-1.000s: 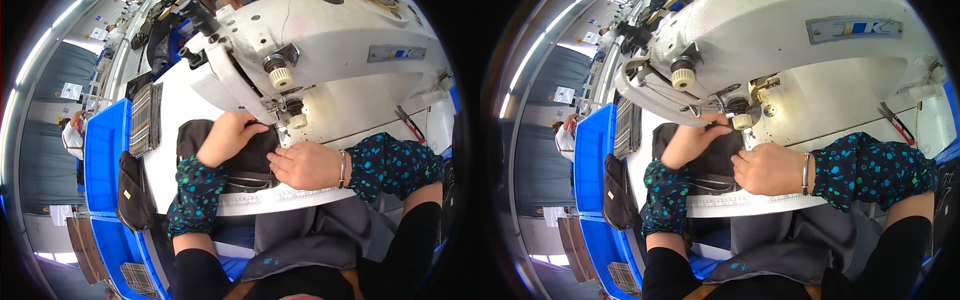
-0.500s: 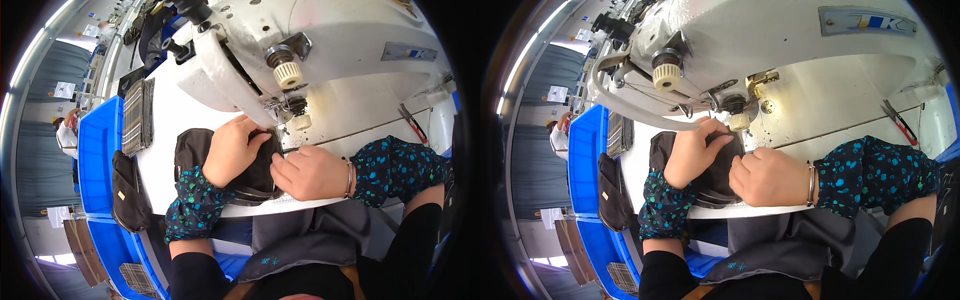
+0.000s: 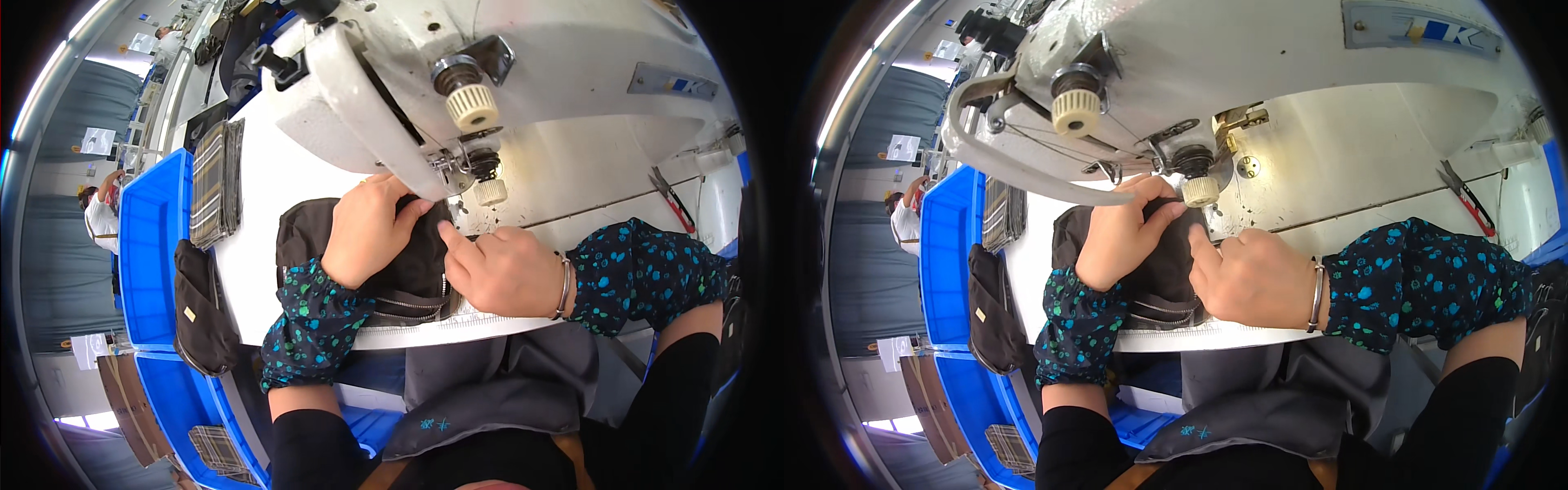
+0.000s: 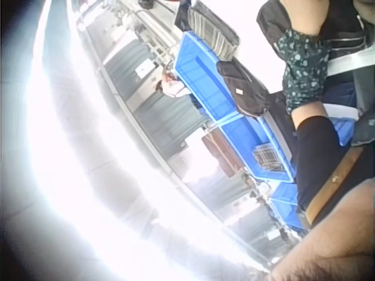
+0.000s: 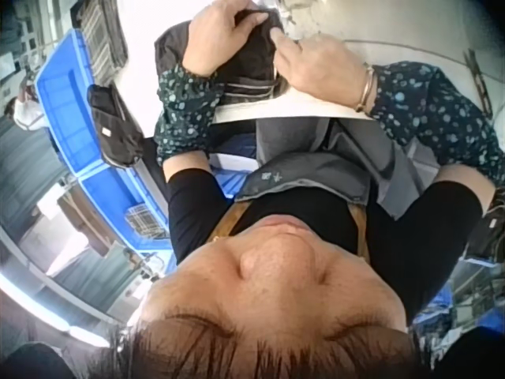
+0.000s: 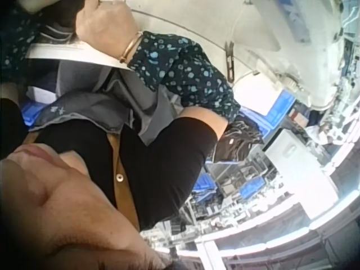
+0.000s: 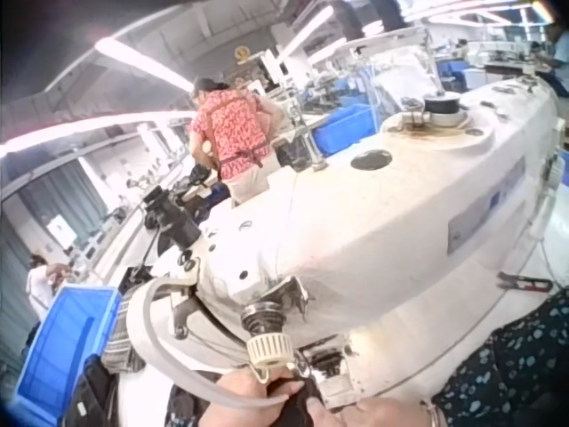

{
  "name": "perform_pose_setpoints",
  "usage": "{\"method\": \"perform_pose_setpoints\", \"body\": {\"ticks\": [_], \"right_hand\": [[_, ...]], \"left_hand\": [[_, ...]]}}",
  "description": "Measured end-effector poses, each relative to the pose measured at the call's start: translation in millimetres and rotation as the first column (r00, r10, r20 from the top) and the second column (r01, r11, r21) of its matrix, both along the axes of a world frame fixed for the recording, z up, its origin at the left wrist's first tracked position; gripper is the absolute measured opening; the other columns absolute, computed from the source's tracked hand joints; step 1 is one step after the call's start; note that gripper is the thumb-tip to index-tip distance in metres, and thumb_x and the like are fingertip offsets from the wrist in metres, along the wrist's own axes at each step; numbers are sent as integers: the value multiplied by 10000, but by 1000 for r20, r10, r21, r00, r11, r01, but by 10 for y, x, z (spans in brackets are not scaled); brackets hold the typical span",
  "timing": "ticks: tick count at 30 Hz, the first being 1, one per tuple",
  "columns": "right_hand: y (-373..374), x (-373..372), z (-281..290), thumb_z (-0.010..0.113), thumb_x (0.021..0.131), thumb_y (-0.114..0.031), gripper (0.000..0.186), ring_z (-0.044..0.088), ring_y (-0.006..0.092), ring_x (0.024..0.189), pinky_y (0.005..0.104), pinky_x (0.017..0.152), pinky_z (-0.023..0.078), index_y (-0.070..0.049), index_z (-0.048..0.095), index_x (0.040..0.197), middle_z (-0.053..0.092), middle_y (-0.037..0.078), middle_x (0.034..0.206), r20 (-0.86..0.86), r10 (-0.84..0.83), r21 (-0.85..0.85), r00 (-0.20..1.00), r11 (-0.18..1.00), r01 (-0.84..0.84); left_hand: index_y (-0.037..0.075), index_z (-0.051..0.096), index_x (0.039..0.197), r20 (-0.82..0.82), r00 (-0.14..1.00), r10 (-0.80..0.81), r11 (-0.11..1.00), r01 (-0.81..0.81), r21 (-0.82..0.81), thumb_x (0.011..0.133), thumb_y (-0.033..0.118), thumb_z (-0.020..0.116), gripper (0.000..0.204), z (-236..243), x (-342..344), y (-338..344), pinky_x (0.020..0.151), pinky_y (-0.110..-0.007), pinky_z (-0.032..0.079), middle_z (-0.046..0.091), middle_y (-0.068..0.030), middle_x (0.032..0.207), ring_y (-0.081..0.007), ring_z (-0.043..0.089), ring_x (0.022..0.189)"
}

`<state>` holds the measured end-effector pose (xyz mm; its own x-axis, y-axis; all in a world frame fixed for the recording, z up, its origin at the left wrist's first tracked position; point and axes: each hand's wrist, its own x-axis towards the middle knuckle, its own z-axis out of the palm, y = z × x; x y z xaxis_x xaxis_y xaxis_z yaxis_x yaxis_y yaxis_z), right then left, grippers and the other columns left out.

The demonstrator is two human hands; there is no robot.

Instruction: The person sews zippers onto small black pouches using an industrial sewing machine. They pick up pouches from a blue bin, align the zipper with the fabric, and guide the material under the needle. After sewing, the finished pouches are placed into a separate blue bin.

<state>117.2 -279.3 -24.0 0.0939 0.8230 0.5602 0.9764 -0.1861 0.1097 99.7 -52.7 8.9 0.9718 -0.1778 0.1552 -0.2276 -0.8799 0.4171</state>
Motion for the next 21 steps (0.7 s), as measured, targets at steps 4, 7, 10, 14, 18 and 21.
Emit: {"method": "perform_pose_setpoints", "body": {"ticks": [4,7,10,14,18,21], "right_hand": [[16,-43,-58,653,828,-178,145,637,135,499,284,446,474,-42,610,854,723,338,1108,-116,-71,-26,991,997,68],[31,-26,-42,642,842,-172,139,645,147,483,289,437,489,-51,581,873,712,357,1126,-140,-67,-20,988,998,65],[43,-15,-38,637,847,-166,133,648,153,485,289,438,494,-50,578,871,708,362,1128,-142,-70,-34,987,997,66],[47,-9,-40,639,846,-162,131,645,148,485,288,434,491,-51,572,865,706,363,1131,-154,-74,-18,985,997,72],[49,-12,-54,638,850,-160,134,637,143,478,290,423,486,-51,561,864,702,365,1142,-149,-96,-22,984,995,94],[56,3,-59,638,854,-157,136,632,141,473,295,410,481,-52,552,865,699,366,1150,-157,-93,-21,983,996,91]], "left_hand": [[29,704,953,-57,997,54,998,-53,18,889,179,784,182,2,12,6,652,-386,494,681,-128,826,-314,639,729],[35,713,954,-46,996,79,996,-77,37,887,183,783,177,20,20,-37,632,-379,491,686,-126,812,-303,638,698],[38,719,952,9,997,82,995,-82,51,885,185,783,173,-32,23,-20,615,-378,483,689,-127,806,-294,626,667],[39,724,947,-8,994,106,990,-105,95,883,183,782,167,-3,34,-47,613,-379,482,693,-129,808,-296,621,658],[38,726,947,-20,990,138,984,-135,120,886,185,780,168,-7,43,-67,621,-381,491,699,-127,812,-300,631,666],[37,727,943,12,989,150,982,-150,115,889,189,778,168,-40,34,-63,628,-388,501,705,-126,813,-306,644,676]]}}
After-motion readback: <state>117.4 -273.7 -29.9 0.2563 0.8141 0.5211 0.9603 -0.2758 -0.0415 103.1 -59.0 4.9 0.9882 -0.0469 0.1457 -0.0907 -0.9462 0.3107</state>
